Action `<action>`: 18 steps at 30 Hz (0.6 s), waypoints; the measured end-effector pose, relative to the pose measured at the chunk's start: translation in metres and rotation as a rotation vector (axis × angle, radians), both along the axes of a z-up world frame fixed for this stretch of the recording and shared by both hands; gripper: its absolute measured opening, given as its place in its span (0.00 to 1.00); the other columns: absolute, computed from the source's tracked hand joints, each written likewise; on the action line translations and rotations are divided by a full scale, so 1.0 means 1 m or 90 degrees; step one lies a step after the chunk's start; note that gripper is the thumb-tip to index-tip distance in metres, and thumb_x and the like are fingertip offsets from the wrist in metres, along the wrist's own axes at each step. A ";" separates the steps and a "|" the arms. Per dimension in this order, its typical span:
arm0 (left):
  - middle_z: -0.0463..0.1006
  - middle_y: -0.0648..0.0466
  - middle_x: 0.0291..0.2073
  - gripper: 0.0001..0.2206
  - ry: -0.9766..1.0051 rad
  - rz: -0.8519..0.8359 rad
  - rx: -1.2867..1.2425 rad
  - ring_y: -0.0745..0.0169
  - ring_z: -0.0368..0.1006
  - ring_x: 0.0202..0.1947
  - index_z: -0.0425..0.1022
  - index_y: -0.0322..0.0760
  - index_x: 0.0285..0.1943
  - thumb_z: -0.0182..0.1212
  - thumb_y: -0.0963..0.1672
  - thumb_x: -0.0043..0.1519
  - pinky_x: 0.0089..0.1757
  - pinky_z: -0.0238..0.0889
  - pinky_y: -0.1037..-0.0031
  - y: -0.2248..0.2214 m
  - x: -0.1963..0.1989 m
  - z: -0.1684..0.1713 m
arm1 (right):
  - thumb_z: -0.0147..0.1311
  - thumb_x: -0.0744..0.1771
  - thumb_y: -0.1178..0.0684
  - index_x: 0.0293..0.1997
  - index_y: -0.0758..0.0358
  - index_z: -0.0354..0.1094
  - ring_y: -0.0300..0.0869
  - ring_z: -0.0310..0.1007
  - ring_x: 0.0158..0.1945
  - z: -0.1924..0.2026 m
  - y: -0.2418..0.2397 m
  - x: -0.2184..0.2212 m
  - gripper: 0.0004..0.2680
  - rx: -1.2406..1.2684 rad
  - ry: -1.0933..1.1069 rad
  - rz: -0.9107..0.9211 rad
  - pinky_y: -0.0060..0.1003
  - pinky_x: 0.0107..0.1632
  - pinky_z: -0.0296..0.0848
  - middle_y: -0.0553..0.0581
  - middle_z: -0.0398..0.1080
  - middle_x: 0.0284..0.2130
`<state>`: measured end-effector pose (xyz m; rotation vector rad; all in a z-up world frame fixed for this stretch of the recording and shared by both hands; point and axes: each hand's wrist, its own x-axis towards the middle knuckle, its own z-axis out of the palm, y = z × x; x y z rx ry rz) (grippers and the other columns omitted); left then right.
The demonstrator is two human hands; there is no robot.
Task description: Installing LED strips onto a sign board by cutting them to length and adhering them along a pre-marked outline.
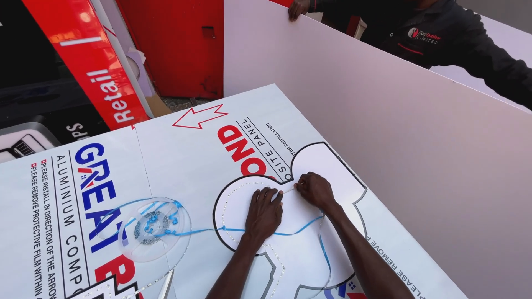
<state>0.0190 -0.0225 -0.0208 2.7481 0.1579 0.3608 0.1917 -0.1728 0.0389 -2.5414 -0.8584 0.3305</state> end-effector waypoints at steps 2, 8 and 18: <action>0.78 0.45 0.68 0.21 0.004 -0.005 0.003 0.44 0.66 0.77 0.78 0.42 0.77 0.44 0.48 0.81 0.74 0.51 0.43 0.002 -0.003 0.006 | 0.62 0.71 0.50 0.47 0.60 0.84 0.57 0.84 0.49 0.006 0.004 -0.003 0.07 -0.012 -0.007 -0.001 0.54 0.55 0.82 0.62 0.81 0.39; 0.81 0.49 0.59 0.18 0.000 0.025 -0.043 0.45 0.73 0.70 0.84 0.43 0.66 0.48 0.50 0.80 0.69 0.58 0.43 0.010 0.020 -0.003 | 0.61 0.71 0.49 0.48 0.59 0.83 0.55 0.84 0.48 -0.002 0.008 0.002 0.08 -0.046 -0.036 0.021 0.53 0.54 0.82 0.60 0.80 0.39; 0.70 0.63 0.42 0.09 -0.032 0.175 -0.243 0.52 0.71 0.54 0.76 0.52 0.49 0.74 0.47 0.66 0.56 0.59 0.50 0.018 0.071 -0.032 | 0.62 0.71 0.50 0.49 0.61 0.83 0.57 0.84 0.49 0.008 0.009 0.005 0.08 -0.039 -0.005 0.013 0.55 0.55 0.82 0.63 0.81 0.39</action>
